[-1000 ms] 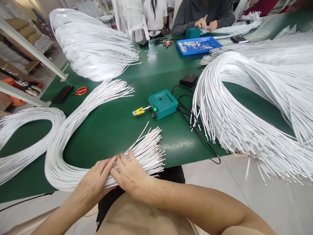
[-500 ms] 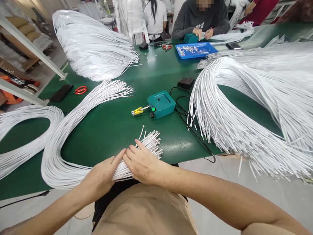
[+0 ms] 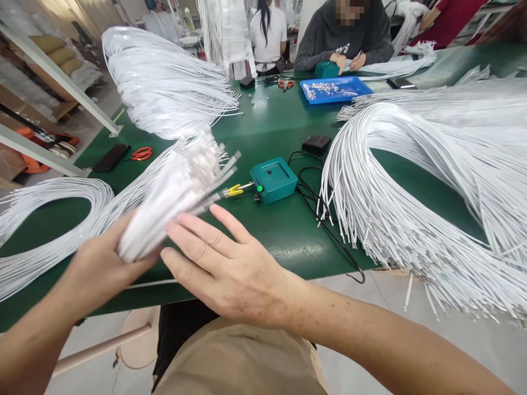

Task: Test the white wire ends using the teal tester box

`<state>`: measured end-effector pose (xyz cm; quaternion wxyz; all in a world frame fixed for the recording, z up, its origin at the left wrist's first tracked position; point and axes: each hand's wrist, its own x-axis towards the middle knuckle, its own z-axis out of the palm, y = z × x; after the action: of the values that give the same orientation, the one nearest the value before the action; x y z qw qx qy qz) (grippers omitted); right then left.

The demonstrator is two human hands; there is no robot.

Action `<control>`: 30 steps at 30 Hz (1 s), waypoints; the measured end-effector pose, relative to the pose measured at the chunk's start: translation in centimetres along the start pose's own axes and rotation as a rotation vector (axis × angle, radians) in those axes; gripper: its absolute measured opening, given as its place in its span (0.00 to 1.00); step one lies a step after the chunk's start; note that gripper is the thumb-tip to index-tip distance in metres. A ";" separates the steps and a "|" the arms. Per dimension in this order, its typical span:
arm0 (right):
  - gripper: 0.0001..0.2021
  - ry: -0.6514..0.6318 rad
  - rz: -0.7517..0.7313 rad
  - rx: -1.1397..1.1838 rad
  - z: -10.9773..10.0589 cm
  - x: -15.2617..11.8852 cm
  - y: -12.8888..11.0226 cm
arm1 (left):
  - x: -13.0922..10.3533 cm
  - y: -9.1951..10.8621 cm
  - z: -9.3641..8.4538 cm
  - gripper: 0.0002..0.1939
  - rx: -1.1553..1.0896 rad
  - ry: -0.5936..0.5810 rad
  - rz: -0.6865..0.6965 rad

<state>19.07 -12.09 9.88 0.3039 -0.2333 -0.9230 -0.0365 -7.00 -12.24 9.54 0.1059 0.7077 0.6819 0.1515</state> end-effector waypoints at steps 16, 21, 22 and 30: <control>0.18 -0.376 0.193 0.228 11.1 -3.2 0.7 | 9.0 2.2 0.5 0.39 -0.033 0.254 -0.061; 0.14 -0.305 0.220 0.232 12.1 -4.9 1.1 | 11.0 1.7 7.8 0.45 0.042 -0.053 -0.200; 0.13 -0.288 0.203 0.236 11.9 -5.3 1.3 | 11.1 1.4 8.8 0.46 0.036 -0.104 -0.178; 0.18 -0.167 0.311 0.037 6.1 -3.8 10.9 | 6.0 -2.0 8.7 0.55 0.253 -0.298 -0.033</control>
<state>23.39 -2.67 1.85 0.2324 -0.3696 -0.8984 0.0475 -5.55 -5.65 1.11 0.1183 0.7188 0.6837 -0.0434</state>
